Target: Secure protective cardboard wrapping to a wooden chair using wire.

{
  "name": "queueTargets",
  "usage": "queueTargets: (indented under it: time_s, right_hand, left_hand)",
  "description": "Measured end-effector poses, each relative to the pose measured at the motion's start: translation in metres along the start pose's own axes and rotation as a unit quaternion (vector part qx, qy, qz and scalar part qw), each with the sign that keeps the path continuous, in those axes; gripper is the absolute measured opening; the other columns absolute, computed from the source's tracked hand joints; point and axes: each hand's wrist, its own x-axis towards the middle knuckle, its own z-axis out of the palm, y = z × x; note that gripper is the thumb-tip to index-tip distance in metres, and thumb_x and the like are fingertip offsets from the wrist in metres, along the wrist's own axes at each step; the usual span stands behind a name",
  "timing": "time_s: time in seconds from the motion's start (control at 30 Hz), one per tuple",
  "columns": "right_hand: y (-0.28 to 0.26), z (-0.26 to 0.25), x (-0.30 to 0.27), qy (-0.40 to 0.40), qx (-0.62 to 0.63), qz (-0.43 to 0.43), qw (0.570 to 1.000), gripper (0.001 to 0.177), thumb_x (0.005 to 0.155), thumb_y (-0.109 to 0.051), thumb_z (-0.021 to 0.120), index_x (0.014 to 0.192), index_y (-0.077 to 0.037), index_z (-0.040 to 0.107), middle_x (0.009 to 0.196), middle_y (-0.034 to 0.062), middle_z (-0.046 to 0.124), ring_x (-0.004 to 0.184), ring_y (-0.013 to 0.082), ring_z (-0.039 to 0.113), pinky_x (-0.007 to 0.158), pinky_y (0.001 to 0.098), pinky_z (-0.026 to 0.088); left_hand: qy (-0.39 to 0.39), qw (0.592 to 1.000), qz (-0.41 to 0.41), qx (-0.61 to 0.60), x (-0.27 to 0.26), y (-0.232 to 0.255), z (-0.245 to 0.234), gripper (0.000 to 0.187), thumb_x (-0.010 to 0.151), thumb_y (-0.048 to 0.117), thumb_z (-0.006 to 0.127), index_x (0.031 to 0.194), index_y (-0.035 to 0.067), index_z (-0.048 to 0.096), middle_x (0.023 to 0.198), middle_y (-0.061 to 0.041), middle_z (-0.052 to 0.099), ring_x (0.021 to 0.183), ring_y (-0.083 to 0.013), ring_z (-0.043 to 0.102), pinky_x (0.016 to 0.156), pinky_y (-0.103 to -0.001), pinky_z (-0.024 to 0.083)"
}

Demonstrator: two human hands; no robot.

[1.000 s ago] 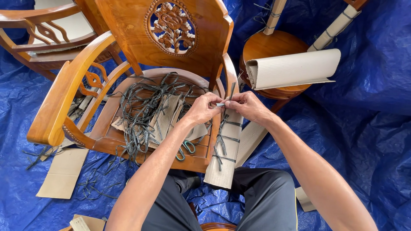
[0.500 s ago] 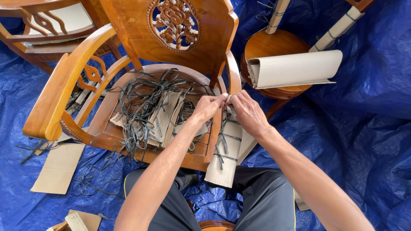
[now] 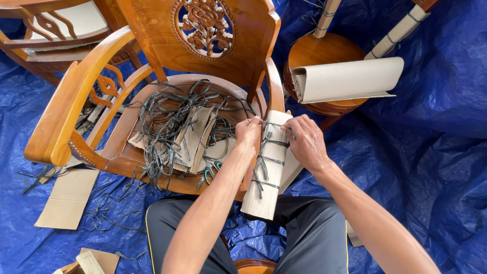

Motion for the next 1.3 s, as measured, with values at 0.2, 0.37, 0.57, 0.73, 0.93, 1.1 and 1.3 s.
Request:
queueTargets:
  time_s: [0.2,0.37,0.57,0.73,0.93,1.1,1.3]
  right_hand:
    - [-0.007,-0.003,0.009,0.008,0.032,0.043,0.999,0.015,0.087,-0.002,0.075,0.097,-0.002,0.064,0.093,0.0125,0.069,0.086,0.0311,0.066,0.076,0.0412,0.052]
    - [0.001,0.025,0.016,-0.03,0.139,0.064,0.988,0.018,0.091,0.004,0.064,0.107,0.002,0.057,0.098,0.0172,0.074,0.092,0.036,0.071,0.074,0.0417,0.055]
    - [-0.016,0.029,0.033,-0.025,0.193,0.132,0.972,0.017,0.098,-0.007,0.071,0.1,0.004,0.058,0.086,0.0189,0.075,0.078,0.0363,0.071,0.069,0.0414,0.053]
    - [-0.017,0.024,0.04,-0.073,0.237,0.208,0.946,0.018,0.093,-0.014,0.072,0.097,0.004,0.071,0.077,0.0175,0.075,0.063,0.0192,0.07,0.059,0.0343,0.054]
    - [-0.022,0.004,0.047,-0.118,0.25,0.16,0.948,0.016,0.092,-0.005,0.062,0.098,0.004,0.074,0.078,0.0175,0.073,0.056,0.0179,0.066,0.053,0.0338,0.051]
    - [-0.014,0.008,0.048,-0.156,0.254,0.22,0.929,0.018,0.096,-0.013,0.064,0.098,0.002,0.074,0.07,0.012,0.071,0.056,0.0156,0.061,0.054,0.0334,0.049]
    - [-0.004,0.012,0.051,-0.199,0.27,0.276,0.901,0.023,0.099,-0.021,0.064,0.095,-0.002,0.075,0.068,0.0027,0.069,0.06,0.0083,0.059,0.057,0.0296,0.05]
  left_hand:
    - [0.022,0.995,0.002,-0.092,-0.006,-0.005,0.0,0.03,0.097,0.026,0.067,0.078,0.002,0.07,0.071,-0.001,0.062,0.066,-0.012,0.051,0.063,-0.032,0.044]
    - [0.001,0.996,0.073,-0.045,-0.03,0.0,-0.019,0.031,0.101,0.031,0.066,0.085,0.005,0.072,0.075,0.0,0.059,0.068,-0.0104,0.048,0.062,-0.028,0.041]
    - [0.028,0.93,0.347,0.115,-0.079,0.043,-0.034,0.027,0.098,0.026,0.071,0.09,0.0,0.071,0.091,-0.005,0.062,0.075,-0.0128,0.059,0.064,-0.028,0.049]
    - [0.017,0.888,0.432,0.156,-0.094,0.066,-0.031,0.017,0.096,0.016,0.073,0.09,0.0,0.069,0.092,-0.007,0.059,0.076,-0.0168,0.063,0.066,-0.031,0.052]
    - [0.058,0.861,0.467,0.19,-0.094,0.075,-0.021,0.018,0.094,0.015,0.075,0.087,0.001,0.066,0.091,-0.007,0.059,0.08,-0.021,0.063,0.071,-0.035,0.052]
    - [0.037,0.816,0.523,0.244,-0.097,0.087,-0.025,0.015,0.095,0.014,0.073,0.093,0.001,0.066,0.093,-0.008,0.063,0.083,-0.0258,0.061,0.076,-0.039,0.051]
    - [-0.045,0.881,0.383,0.274,-0.102,0.092,-0.037,0.02,0.095,0.021,0.072,0.092,0.002,0.067,0.086,-0.008,0.066,0.074,-0.0234,0.065,0.067,-0.039,0.052]
